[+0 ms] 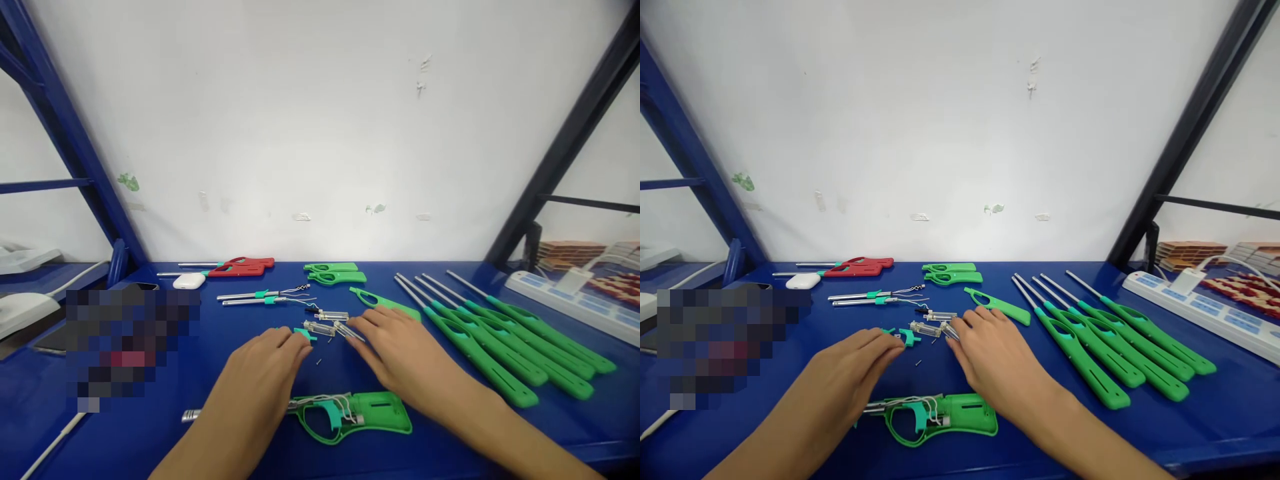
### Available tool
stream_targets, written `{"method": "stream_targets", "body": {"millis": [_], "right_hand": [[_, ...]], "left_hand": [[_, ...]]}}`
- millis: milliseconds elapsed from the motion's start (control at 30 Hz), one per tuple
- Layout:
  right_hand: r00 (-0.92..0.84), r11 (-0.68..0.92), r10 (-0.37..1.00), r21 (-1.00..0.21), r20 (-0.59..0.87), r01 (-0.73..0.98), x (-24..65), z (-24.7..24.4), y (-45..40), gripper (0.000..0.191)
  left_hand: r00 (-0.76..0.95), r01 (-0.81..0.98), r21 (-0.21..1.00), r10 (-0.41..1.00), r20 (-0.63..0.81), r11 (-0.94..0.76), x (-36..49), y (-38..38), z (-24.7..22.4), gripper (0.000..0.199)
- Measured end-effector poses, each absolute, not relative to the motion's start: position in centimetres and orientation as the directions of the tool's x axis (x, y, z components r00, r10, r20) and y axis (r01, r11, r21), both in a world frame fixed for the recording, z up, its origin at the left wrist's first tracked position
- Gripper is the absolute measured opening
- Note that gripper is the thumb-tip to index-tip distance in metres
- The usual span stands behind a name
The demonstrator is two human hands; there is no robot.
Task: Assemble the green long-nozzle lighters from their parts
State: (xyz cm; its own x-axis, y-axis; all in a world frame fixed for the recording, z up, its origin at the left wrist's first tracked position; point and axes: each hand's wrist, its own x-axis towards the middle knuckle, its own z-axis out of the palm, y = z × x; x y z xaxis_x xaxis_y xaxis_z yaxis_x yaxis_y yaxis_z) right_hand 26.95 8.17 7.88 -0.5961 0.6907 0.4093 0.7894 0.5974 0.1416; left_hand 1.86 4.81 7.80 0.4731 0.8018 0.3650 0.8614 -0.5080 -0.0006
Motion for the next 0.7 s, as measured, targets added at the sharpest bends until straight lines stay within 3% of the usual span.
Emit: {"method": "stream_targets", "body": {"millis": [267, 500, 600, 700], "right_hand": [[-0.606, 0.554, 0.722, 0.245, 0.335, 0.796, 25.8, 7.3, 10.4, 0.011], [-0.521, 0.489, 0.745, 0.19, 0.417, 0.851, 27.4, 7.4, 11.0, 0.012], [-0.5, 0.486, 0.741, 0.155, 0.448, 0.86, 27.8, 7.5, 11.4, 0.015], [-0.5, 0.503, 0.726, 0.132, 0.473, 0.854, 27.7, 7.3, 11.5, 0.015]], "left_hand": [[0.285, 0.958, -0.055, 0.929, 0.234, -0.28, 1.6, 7.5, 7.5, 0.035], [0.278, 0.96, -0.046, 0.946, 0.167, -0.275, 2.0, 7.8, 8.4, 0.024], [0.267, 0.963, -0.066, 0.954, 0.137, -0.26, 2.3, 8.0, 8.4, 0.01], [0.262, 0.963, -0.093, 0.96, 0.099, -0.253, 2.3, 8.3, 8.2, 0.019]]}}
